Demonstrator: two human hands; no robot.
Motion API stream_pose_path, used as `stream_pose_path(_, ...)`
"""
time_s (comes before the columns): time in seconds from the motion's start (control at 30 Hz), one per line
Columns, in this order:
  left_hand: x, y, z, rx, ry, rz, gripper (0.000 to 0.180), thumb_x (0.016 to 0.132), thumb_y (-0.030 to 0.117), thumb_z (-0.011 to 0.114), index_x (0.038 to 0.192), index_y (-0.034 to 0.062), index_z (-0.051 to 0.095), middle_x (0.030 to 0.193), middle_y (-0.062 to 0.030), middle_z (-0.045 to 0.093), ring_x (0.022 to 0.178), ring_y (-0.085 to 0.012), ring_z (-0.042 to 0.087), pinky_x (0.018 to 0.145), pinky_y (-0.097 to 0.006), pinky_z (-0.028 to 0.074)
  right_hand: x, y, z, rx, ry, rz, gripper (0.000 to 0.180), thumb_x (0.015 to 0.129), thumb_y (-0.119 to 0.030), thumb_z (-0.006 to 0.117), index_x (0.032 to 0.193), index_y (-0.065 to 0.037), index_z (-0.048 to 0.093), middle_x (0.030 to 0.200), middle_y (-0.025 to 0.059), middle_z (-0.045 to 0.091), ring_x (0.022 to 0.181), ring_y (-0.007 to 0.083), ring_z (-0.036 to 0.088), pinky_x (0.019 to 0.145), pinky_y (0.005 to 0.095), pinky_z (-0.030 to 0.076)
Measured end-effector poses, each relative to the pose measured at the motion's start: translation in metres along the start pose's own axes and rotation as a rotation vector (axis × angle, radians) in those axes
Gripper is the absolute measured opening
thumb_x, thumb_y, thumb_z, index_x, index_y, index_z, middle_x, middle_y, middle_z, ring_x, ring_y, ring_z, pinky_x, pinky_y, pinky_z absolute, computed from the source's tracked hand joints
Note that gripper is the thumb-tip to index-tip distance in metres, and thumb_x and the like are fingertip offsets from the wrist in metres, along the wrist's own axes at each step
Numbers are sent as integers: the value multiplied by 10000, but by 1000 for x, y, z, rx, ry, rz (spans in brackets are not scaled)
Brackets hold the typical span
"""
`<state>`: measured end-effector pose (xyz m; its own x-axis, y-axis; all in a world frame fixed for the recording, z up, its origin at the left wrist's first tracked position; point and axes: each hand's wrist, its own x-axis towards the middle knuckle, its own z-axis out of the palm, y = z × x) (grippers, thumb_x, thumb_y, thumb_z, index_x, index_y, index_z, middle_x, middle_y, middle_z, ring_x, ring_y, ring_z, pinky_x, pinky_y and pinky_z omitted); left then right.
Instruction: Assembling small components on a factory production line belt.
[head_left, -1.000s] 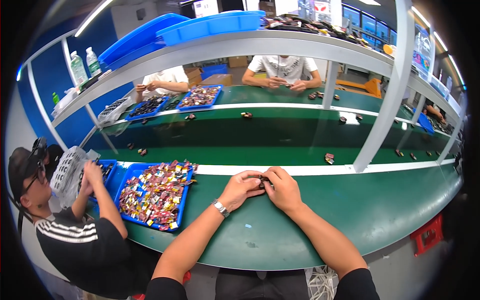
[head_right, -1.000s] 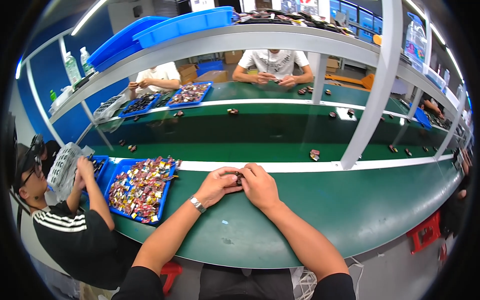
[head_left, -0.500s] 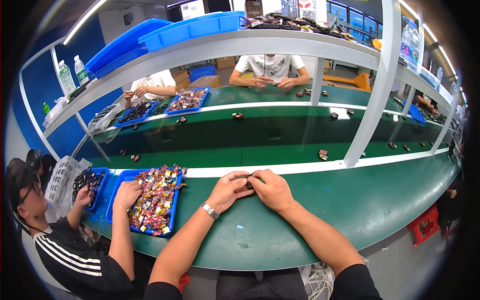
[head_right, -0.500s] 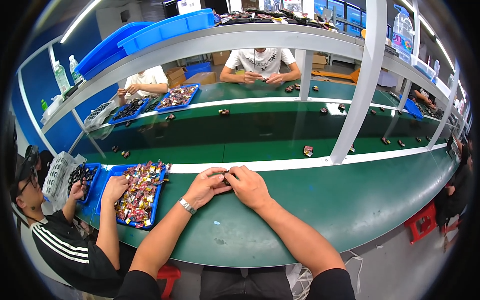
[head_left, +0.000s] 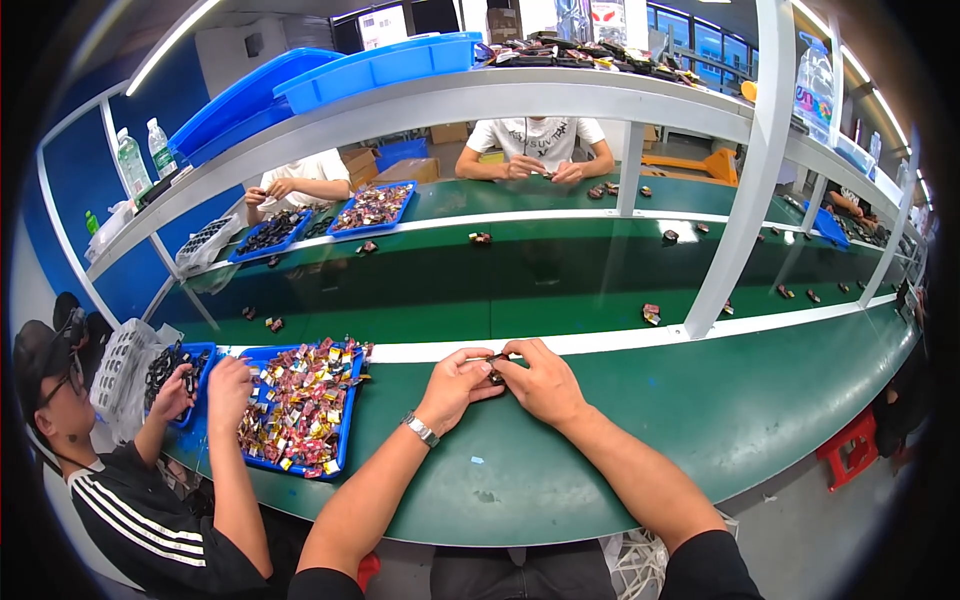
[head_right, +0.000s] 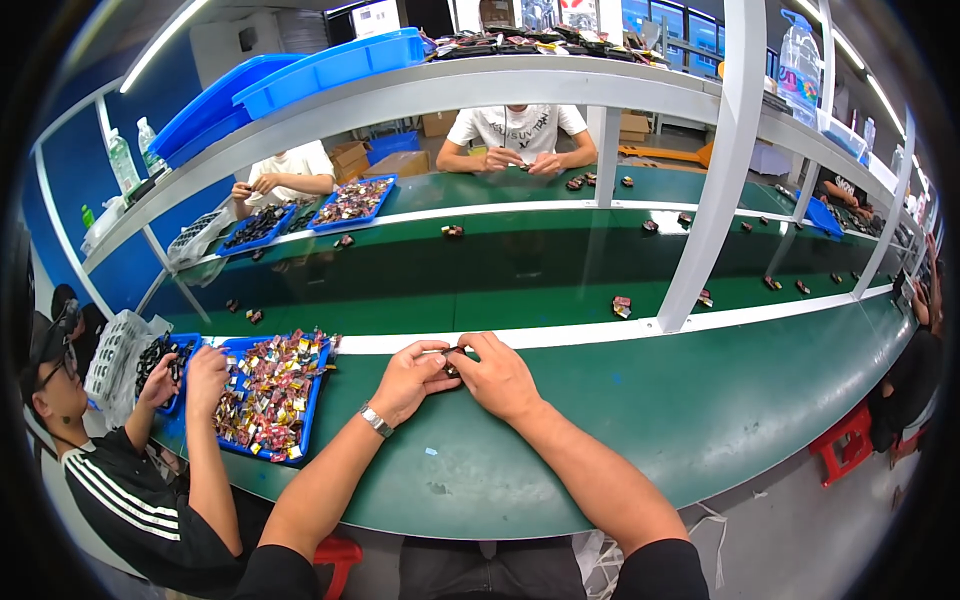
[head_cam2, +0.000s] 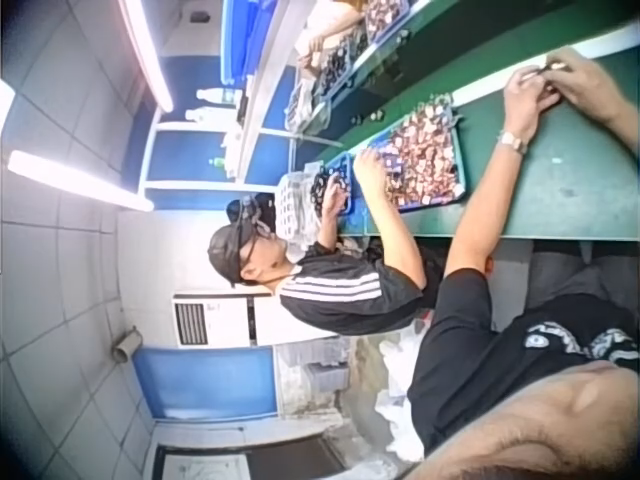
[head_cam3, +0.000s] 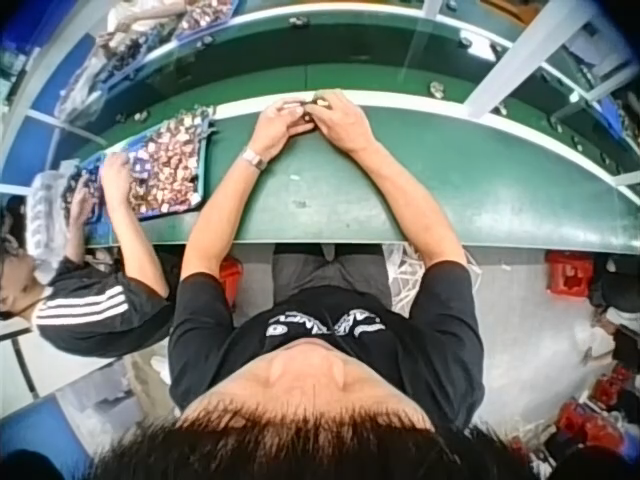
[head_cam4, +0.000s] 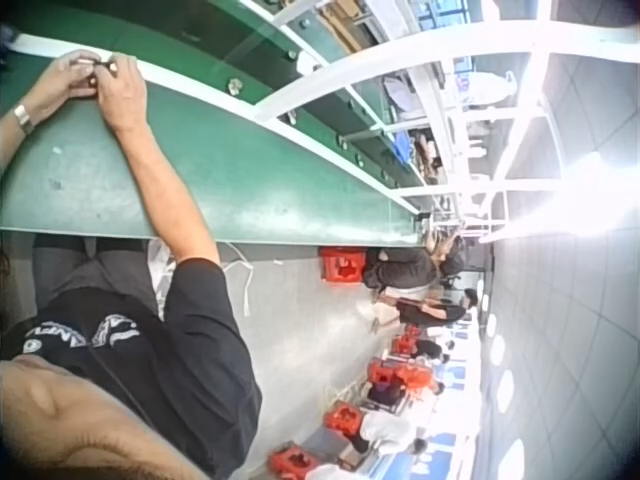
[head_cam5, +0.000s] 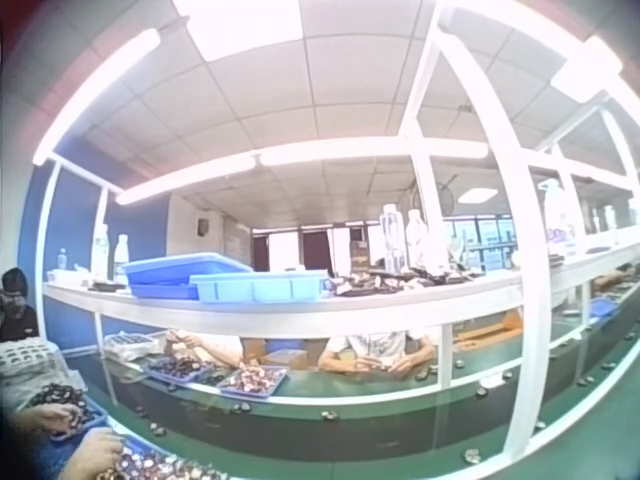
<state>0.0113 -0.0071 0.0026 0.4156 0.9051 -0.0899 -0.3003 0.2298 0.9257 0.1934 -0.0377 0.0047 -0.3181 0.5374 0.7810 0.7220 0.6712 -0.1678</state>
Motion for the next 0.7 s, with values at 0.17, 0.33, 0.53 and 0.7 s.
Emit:
stream_pose_path(0.17, 1, 0, 0, 45, -9, -3, 224, 973, 25, 534, 1190, -25, 544, 1077, -137, 647, 1002, -215, 660, 889, -368, 601, -1, 0, 0, 18, -52, 36, 212, 767, -41, 678, 972, -91, 657, 1079, 61, 589, 974, 247, 595, 758, 362, 533)
stream_pose_path(0.33, 1, -1, -2, 115, -61, -29, 235, 978, 31, 527, 1207, -18, 532, 1112, -137, 644, 1022, -212, 656, 887, -364, 597, -3, -1, 2, 212, -116, 182, 164, 775, -1, 673, 912, -70, 615, 1120, 98, 580, 1012, 294, 591, 810, 388, 529)
stream_pose_path(0.53, 4, -5, -7, 97, -133, -48, 277, 974, 87, 570, 1234, 0, 526, 1134, -126, 635, 1012, -207, 658, 893, -370, 586, -8, 7, 4, 475, -148, 413, 114, 778, 20, 678, 853, -44, 620, 1079, 106, 605, 872, 288, 646, 752, 351, 548)
stream_pose_path(0.7, 6, 13, -12, 255, -47, -76, 303, 983, 140, 552, 1248, -6, 541, 1191, -160, 633, 958, -219, 681, 859, -351, 587, -11, 22, 2, 696, -229, 666, 83, 785, 23, 676, 841, -9, 623, 916, 76, 627, 736, 150, 633, 666, 272, 527)
